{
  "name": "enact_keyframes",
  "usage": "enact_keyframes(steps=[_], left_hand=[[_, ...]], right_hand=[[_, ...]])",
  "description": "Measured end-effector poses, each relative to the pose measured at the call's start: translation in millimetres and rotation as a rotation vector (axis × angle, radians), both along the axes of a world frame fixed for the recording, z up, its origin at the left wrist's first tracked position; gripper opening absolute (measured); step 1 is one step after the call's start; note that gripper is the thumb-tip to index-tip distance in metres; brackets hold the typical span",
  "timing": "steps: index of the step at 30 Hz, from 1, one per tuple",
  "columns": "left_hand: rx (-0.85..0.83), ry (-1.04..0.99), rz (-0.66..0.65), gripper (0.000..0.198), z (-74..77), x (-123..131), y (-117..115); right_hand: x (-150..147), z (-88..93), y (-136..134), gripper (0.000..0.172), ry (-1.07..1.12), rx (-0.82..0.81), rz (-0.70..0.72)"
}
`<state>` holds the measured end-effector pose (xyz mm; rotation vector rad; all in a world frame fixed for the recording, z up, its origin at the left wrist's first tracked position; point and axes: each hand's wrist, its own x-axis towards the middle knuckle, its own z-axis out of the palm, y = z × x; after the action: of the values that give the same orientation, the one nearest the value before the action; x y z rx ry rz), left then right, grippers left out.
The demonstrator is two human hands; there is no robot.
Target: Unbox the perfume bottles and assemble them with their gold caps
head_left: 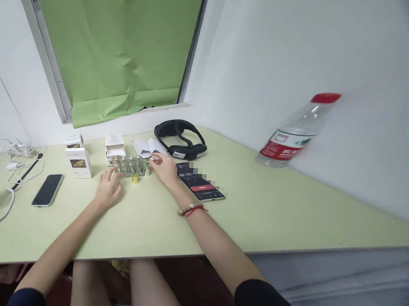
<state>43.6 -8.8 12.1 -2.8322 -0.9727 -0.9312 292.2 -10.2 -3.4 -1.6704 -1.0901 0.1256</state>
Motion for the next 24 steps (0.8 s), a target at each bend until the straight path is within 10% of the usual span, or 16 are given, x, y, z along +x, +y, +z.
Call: enact_keyframes(steps=[24], left_hand=[[0.048,0.117,-0.038,0.022,3.5,-0.8,0.5]], right_hand=[[9.8,-20.0,14.9,0.016,-0.055,-0.184,0.018]])
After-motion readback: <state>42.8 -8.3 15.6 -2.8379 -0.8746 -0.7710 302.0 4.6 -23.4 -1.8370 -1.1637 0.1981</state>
